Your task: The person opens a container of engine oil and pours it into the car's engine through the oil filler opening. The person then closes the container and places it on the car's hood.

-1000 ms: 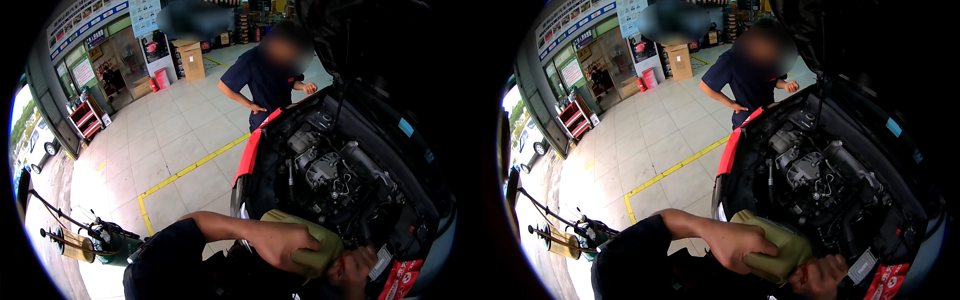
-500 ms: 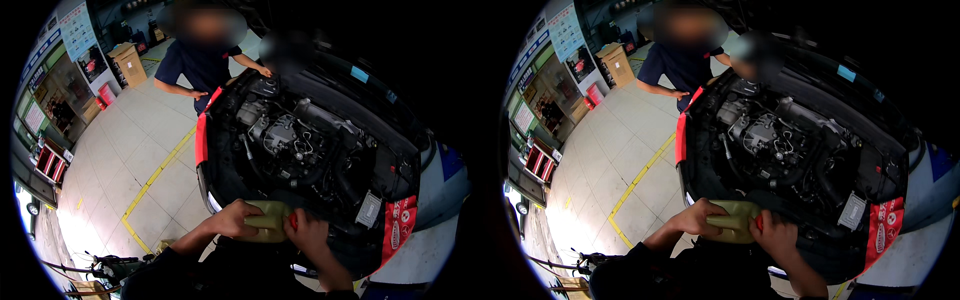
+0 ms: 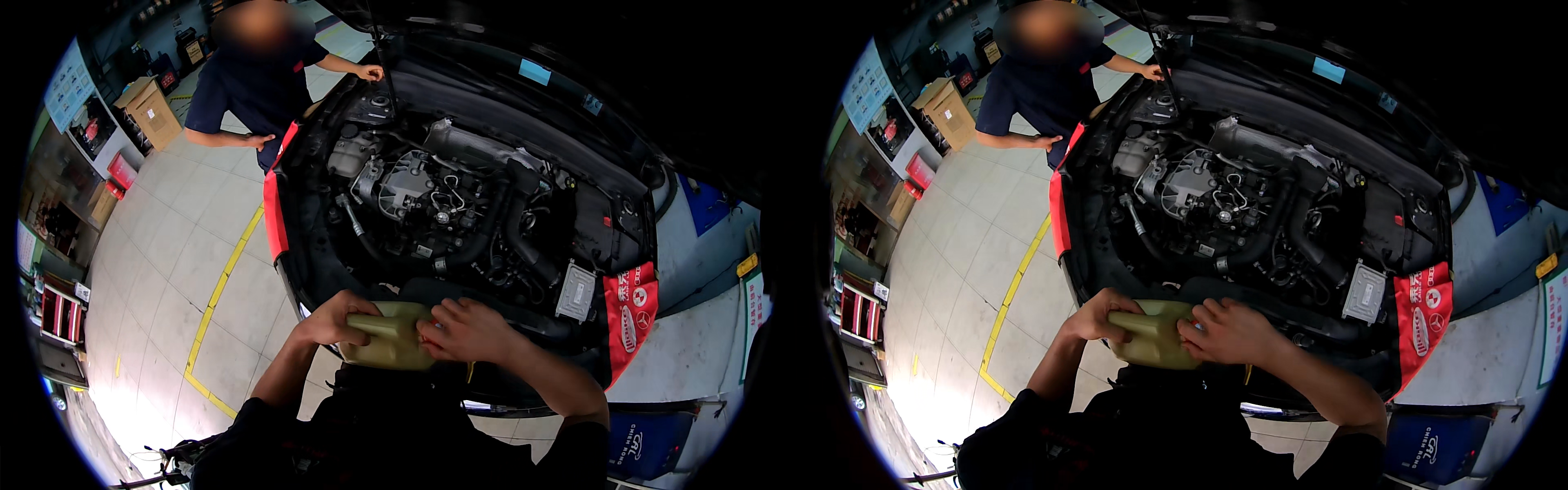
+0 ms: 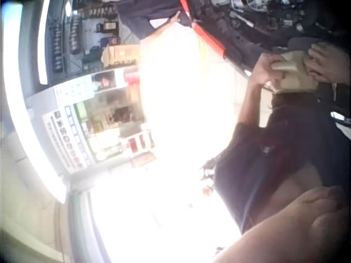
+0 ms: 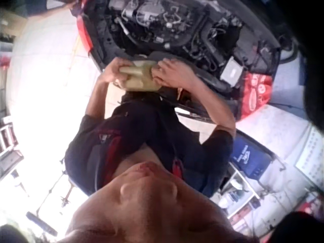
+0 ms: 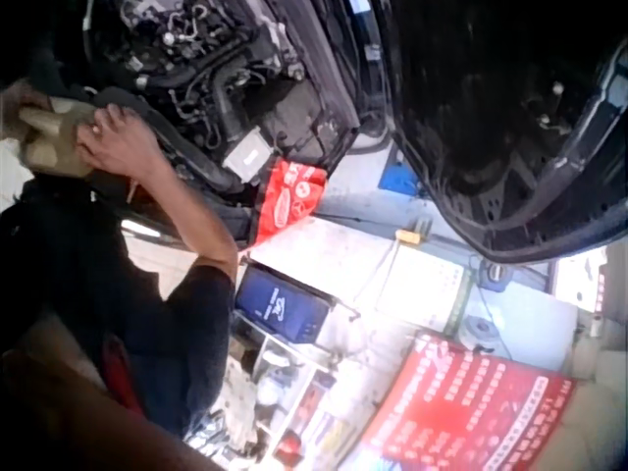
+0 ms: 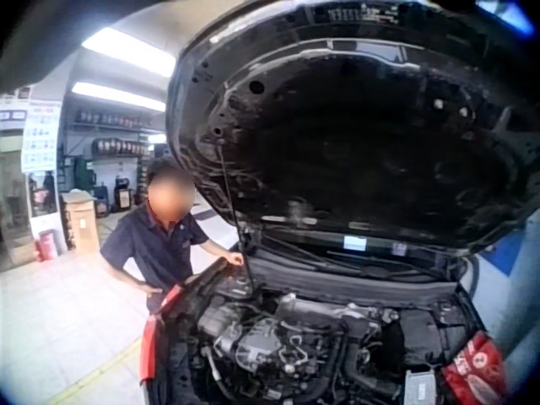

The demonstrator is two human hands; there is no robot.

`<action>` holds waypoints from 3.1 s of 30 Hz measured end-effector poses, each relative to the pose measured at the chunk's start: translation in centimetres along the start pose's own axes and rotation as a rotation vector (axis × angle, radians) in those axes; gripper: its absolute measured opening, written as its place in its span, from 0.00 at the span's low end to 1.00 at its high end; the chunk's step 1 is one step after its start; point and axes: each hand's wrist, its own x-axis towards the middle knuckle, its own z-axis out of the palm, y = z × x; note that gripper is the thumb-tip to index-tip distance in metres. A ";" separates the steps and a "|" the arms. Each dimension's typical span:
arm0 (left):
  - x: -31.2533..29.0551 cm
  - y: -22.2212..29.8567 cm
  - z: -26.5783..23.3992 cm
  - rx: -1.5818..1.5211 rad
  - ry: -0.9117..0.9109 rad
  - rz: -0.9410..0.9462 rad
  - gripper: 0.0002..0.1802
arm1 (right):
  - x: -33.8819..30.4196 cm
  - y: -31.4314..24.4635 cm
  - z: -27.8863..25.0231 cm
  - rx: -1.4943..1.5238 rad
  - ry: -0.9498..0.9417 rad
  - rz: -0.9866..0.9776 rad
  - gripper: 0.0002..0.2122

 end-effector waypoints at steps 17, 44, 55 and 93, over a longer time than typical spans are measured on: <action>2.5 -1.7 -3.9 -0.180 0.093 -0.050 0.13 | -1.8 -1.8 7.4 1.543 0.502 1.149 0.16; 5.3 -1.8 3.9 -0.119 0.629 0.077 0.12 | -4.0 -0.7 7.6 1.267 0.589 0.986 0.15; 7.1 4.2 3.0 0.728 0.155 0.413 0.13 | -5.6 -1.3 8.8 1.162 0.675 0.854 0.13; 9.7 5.4 6.1 0.812 -0.051 0.397 0.20 | -5.4 -2.0 8.1 1.129 0.657 0.852 0.12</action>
